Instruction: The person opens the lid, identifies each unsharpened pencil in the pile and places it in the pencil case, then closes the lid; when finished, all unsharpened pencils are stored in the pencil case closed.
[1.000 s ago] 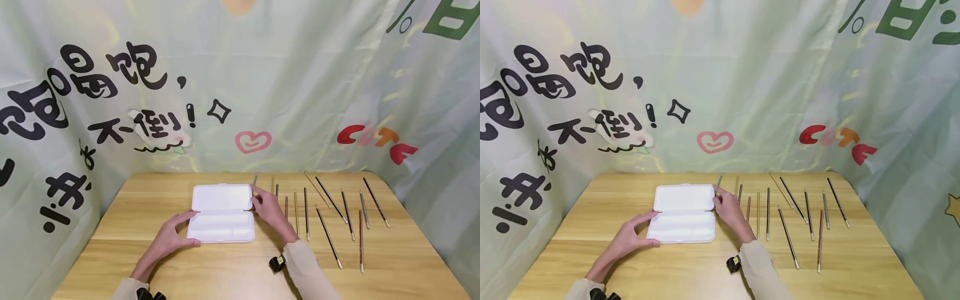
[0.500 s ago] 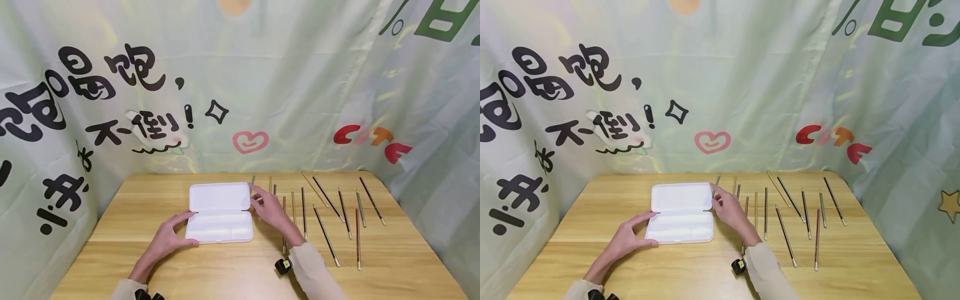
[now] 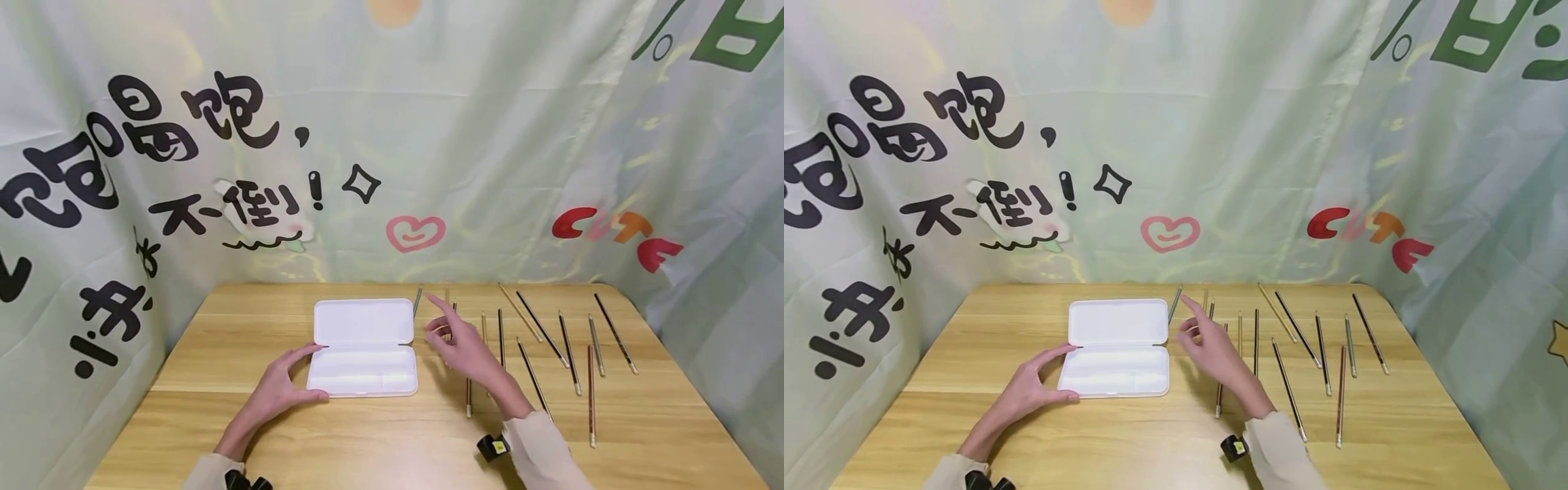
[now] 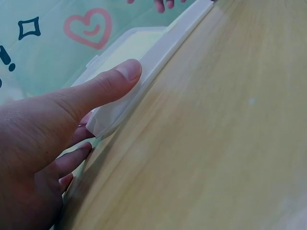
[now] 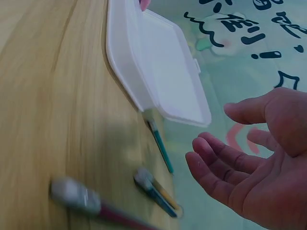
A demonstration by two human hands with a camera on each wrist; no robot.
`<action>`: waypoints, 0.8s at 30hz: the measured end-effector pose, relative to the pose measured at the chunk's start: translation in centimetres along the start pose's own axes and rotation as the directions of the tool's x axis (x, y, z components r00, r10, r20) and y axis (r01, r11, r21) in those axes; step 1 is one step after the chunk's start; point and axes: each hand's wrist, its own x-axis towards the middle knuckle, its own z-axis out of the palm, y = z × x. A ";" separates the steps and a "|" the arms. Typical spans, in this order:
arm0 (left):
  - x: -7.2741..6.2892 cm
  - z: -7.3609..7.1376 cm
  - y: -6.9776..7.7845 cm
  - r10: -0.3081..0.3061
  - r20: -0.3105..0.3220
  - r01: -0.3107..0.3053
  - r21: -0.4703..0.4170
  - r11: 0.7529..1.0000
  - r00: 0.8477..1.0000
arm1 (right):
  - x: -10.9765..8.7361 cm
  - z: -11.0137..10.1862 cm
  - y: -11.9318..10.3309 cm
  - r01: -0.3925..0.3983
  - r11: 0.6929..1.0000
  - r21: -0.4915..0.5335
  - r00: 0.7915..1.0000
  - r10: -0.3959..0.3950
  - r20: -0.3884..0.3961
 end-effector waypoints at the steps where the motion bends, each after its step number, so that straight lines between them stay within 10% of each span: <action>1: 0.0 0.0 0.0 -0.001 0.000 0.001 0.002 1.000 1.000 | -0.3 -0.4 0.0 0.003 1.000 0.001 1.000 -0.003 -0.008; 11: -0.2 0.1 -0.2 -0.017 0.018 0.017 -0.007 1.000 1.000 | -4.5 -4.7 0.8 0.003 0.998 -0.070 0.985 -0.015 -0.173; 24: -0.1 0.1 -0.1 -0.025 0.009 0.025 -0.024 0.999 1.000 | -10.4 -10.8 4.0 -0.165 0.936 -0.312 0.916 0.028 -0.401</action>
